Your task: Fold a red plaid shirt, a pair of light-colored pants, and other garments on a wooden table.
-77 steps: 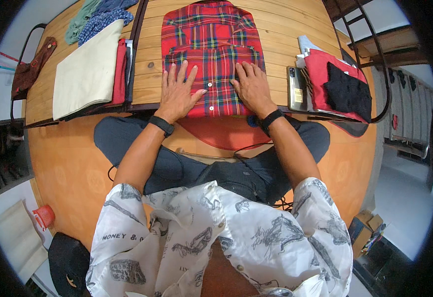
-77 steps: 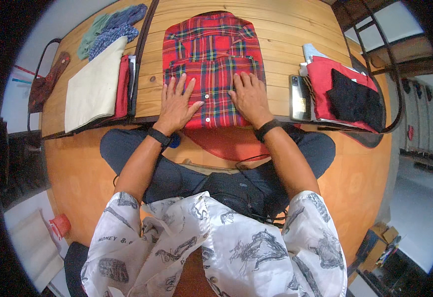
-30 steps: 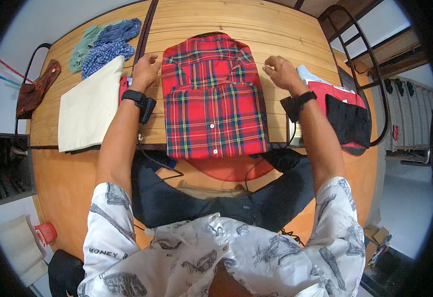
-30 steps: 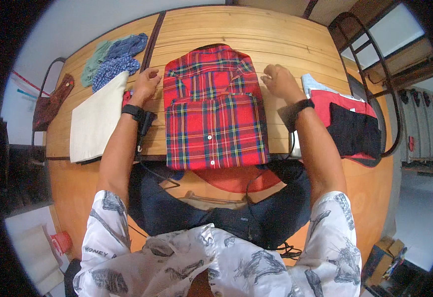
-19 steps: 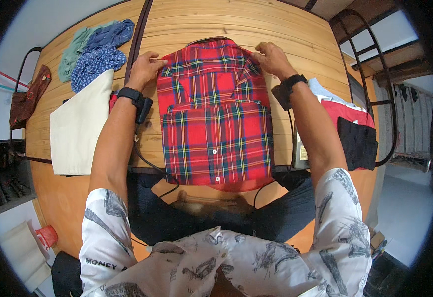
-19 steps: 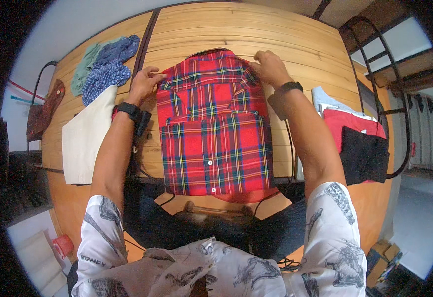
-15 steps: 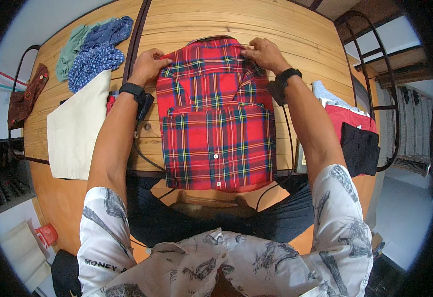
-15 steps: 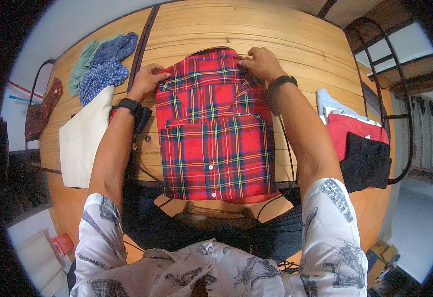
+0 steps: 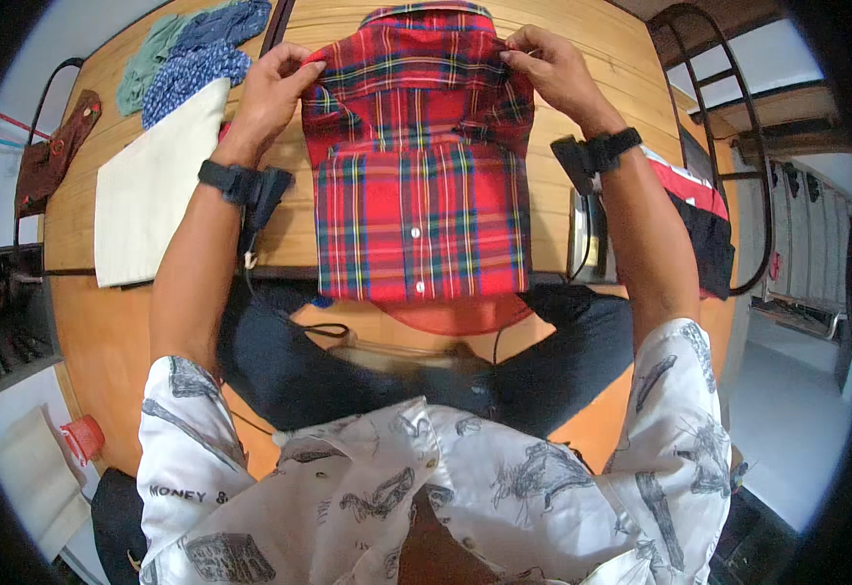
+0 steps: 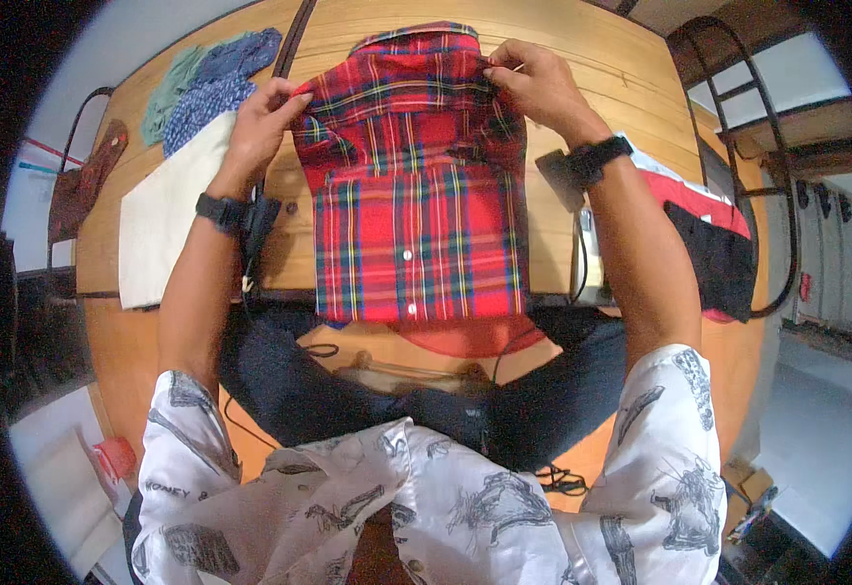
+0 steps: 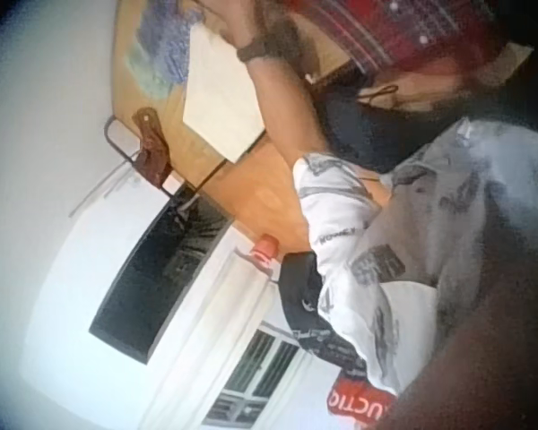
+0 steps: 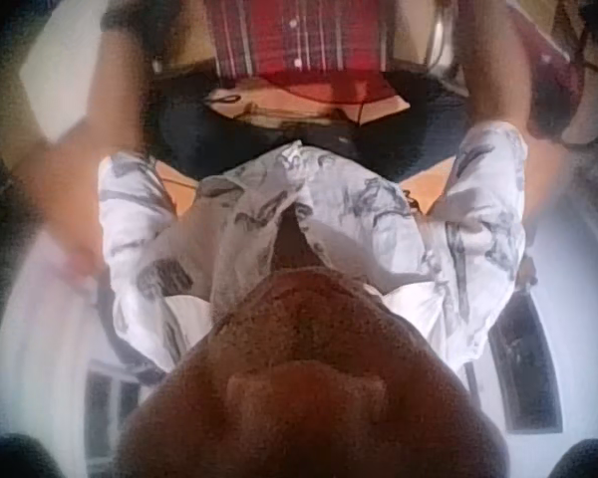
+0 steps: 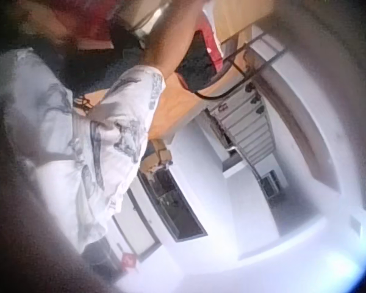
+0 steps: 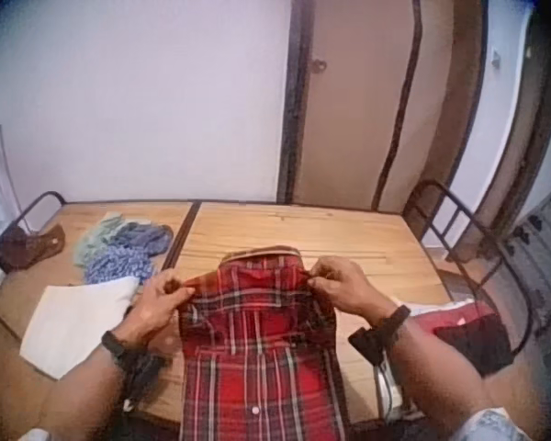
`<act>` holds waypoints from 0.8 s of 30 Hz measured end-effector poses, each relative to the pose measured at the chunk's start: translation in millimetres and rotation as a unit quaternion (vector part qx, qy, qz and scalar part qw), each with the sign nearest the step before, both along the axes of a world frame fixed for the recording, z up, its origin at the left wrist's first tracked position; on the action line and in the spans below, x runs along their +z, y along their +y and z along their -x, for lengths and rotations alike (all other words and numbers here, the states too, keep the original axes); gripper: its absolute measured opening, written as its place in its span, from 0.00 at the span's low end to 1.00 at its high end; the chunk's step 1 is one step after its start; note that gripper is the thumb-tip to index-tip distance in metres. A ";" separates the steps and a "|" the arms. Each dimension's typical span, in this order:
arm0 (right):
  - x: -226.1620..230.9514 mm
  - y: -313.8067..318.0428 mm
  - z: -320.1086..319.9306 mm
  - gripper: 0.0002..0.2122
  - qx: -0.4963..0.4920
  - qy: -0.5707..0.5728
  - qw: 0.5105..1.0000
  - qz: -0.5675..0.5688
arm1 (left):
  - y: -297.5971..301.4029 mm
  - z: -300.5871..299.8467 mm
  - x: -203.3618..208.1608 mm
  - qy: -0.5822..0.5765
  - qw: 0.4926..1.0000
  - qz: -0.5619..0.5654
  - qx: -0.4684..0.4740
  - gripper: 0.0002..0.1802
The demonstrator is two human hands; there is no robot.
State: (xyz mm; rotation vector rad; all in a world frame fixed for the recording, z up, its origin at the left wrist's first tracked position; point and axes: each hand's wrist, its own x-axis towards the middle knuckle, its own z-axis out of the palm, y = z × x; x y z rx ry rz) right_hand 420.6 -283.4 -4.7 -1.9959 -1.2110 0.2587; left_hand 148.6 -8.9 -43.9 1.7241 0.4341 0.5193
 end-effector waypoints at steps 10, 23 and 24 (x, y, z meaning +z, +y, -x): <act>-3.2 -149.5 150.3 0.07 0.142 -0.103 0.984 0.010 | -123.0 173.3 -20.0 0.032 0.986 -0.153 -0.049 0.07; -38.4 -173.4 166.0 0.09 0.044 -0.125 0.983 0.126 | -146.4 161.4 -48.3 0.103 0.993 -0.011 0.061 0.11; -42.2 -171.0 166.5 0.09 0.048 -0.125 0.983 0.124 | -146.8 158.3 -53.7 0.104 0.992 -0.012 0.064 0.11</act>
